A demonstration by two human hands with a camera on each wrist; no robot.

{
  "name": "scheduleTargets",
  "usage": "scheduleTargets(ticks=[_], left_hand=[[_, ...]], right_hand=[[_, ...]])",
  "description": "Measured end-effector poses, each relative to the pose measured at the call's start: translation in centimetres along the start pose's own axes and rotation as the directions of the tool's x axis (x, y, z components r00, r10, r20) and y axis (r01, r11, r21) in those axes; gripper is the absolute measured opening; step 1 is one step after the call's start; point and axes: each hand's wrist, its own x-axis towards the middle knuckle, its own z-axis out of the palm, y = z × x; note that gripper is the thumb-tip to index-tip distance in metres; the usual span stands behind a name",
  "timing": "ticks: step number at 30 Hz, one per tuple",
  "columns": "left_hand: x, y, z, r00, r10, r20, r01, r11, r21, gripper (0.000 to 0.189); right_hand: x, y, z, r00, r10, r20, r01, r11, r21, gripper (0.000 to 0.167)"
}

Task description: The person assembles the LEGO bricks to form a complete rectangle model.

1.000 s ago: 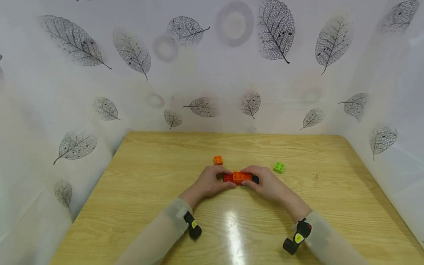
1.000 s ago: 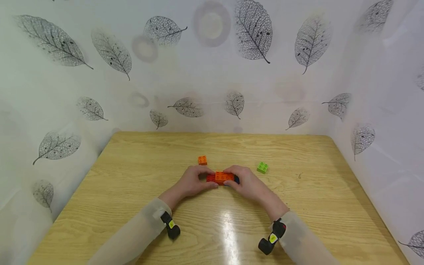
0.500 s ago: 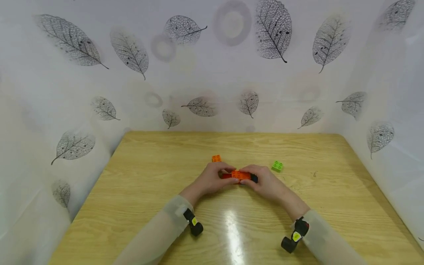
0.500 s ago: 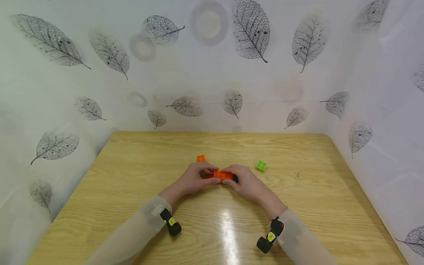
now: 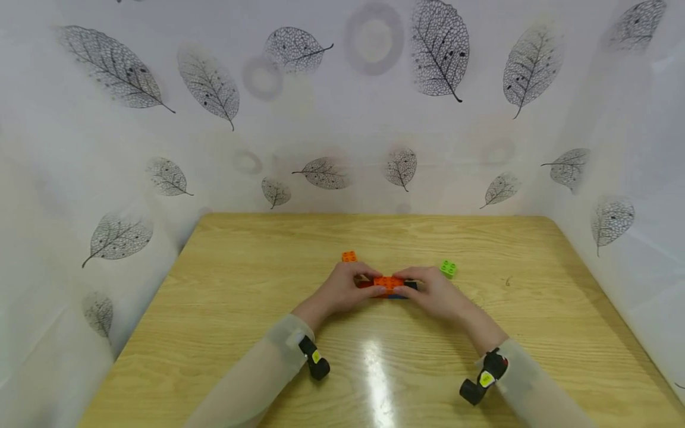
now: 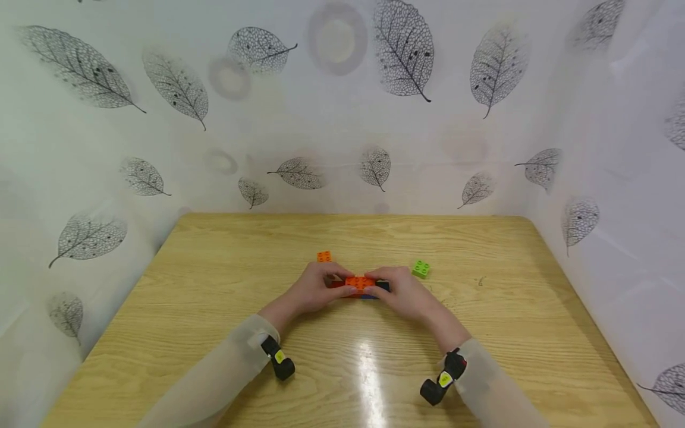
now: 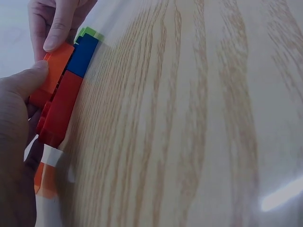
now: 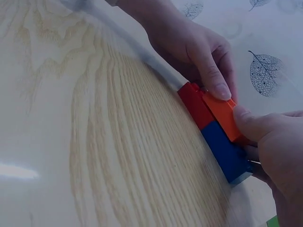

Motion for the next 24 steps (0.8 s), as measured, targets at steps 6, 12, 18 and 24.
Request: scheduleTargets(ticks=[6, 12, 18, 24], left_hand=[[0.1, -0.2, 0.1, 1.000, 0.015, -0.013, -0.015, 1.000, -0.001, 0.024], [0.2, -0.5, 0.4, 0.998, 0.058, -0.010, -0.058, 0.997, -0.059, 0.022], [0.2, -0.6, 0.4, 0.996, 0.089, -0.012, -0.089, 0.993, -0.082, 0.024], [0.2, -0.6, 0.3, 0.997, 0.078, 0.010, -0.078, 0.996, -0.047, 0.025]], right_hand=[[0.2, 0.2, 0.1, 0.999, -0.027, -0.017, 0.027, 1.000, 0.000, 0.030], [0.3, 0.6, 0.2, 0.996, -0.073, -0.044, 0.074, 0.997, 0.028, 0.026], [0.5, 1.1, 0.4, 0.991, -0.116, -0.062, 0.118, 0.992, 0.036, 0.024], [0.6, 1.4, 0.5, 0.988, -0.142, -0.062, 0.143, 0.990, 0.014, 0.024]])
